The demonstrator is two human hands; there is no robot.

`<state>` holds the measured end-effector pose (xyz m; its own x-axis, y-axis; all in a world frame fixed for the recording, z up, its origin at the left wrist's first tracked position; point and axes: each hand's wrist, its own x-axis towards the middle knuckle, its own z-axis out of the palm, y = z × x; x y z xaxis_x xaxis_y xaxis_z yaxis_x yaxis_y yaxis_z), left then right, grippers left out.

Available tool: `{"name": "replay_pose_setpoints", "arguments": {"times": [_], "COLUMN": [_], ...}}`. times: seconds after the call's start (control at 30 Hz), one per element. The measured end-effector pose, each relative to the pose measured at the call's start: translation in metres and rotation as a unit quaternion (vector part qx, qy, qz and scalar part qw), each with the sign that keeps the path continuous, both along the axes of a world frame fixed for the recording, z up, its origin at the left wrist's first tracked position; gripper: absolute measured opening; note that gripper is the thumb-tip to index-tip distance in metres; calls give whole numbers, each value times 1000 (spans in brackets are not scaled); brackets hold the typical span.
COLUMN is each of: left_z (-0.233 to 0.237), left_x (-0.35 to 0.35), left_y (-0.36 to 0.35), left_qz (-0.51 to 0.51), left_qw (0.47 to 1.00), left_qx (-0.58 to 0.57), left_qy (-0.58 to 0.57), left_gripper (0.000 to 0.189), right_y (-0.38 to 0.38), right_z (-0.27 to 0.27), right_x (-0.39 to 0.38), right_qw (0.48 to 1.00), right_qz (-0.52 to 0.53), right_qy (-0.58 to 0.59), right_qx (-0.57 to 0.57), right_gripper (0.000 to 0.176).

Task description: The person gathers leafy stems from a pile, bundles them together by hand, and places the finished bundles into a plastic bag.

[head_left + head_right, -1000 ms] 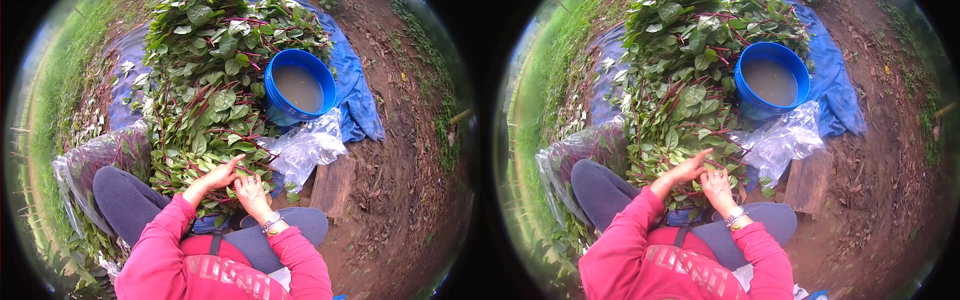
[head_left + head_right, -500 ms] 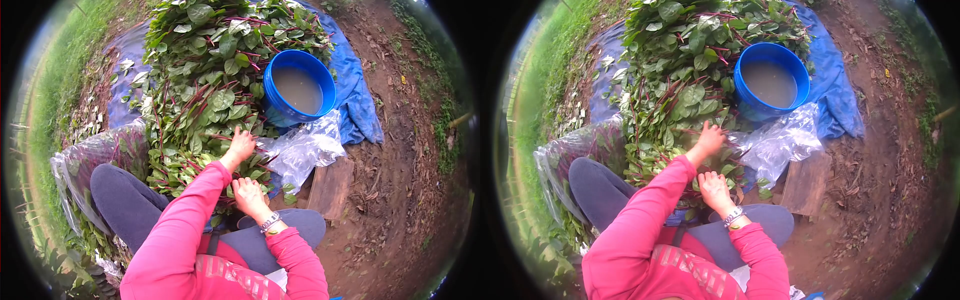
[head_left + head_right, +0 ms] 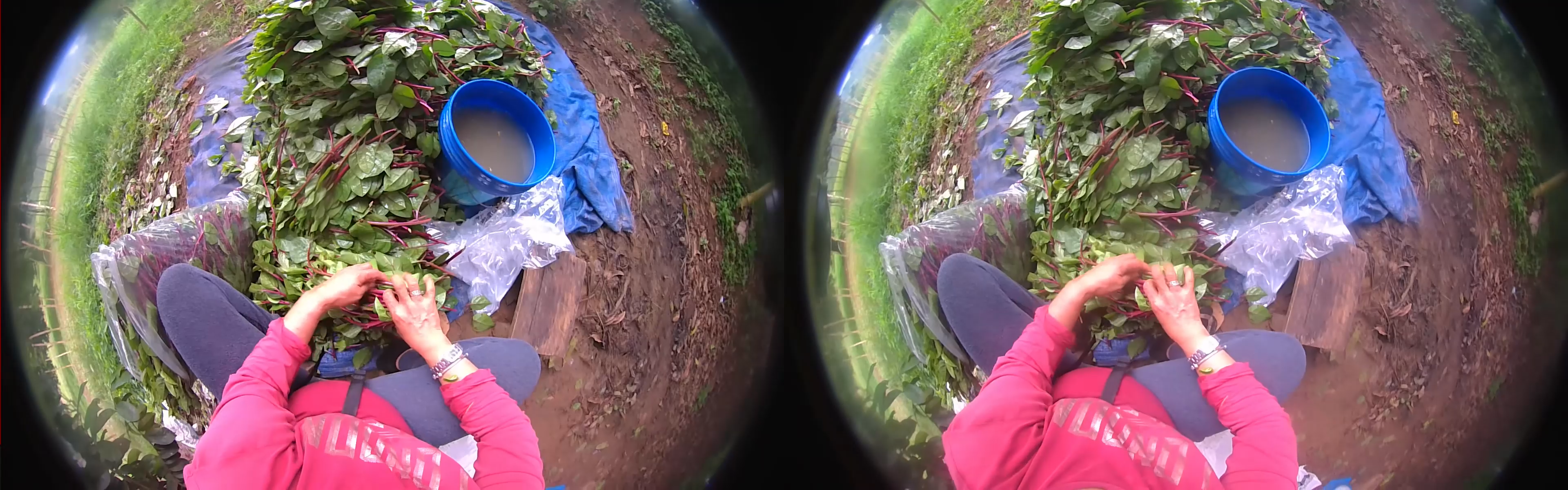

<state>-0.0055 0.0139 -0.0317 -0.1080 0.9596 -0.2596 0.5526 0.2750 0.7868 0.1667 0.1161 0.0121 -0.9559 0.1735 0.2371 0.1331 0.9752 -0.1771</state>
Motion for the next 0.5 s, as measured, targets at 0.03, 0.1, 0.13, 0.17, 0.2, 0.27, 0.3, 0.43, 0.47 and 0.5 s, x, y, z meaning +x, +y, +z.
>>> {"name": "replay_pose_setpoints", "arguments": {"times": [0.03,0.1,0.13,0.17,0.2,0.27,0.3,0.43,0.47,0.5], "left_z": [-5,6,12,5,1,-28,-27,-69,-69,-68], "left_x": [-5,-19,-25,-28,-28,-15,-11,-7,-10,-13], "left_y": [-1,11,24,38,56,82,100,124,125,125], "left_qz": [-21,-96,-151,-154,-134,78,134,107,88,85], "left_qw": [999,994,985,984,990,975,968,909,903,911], "left_qx": [-8,-45,-75,-87,-42,90,18,-36,-53,-44], "left_qy": [-27,-40,-28,-36,22,190,210,401,418,402], "left_gripper": [30,28,27,21,17,14,17,15,15,16], "right_y": [1,1,1,1,2,4,3,3,3,3], "right_z": [1,-5,-10,-13,-12,-9,-10,-13,-13,-12], "right_x": [-1,2,4,4,2,0,0,-2,-2,-2], "right_qw": [999,999,994,995,995,992,992,998,998,998], "right_qz": [5,-3,-15,-18,-17,-6,-7,17,19,19], "right_qy": [35,-34,-104,-95,-95,-125,-125,-63,-58,-58], "right_qx": [5,-13,-33,-12,-14,-21,-21,-14,-11,-13], "right_gripper": [25,24,24,15,15,16,16,15,15,15]}}
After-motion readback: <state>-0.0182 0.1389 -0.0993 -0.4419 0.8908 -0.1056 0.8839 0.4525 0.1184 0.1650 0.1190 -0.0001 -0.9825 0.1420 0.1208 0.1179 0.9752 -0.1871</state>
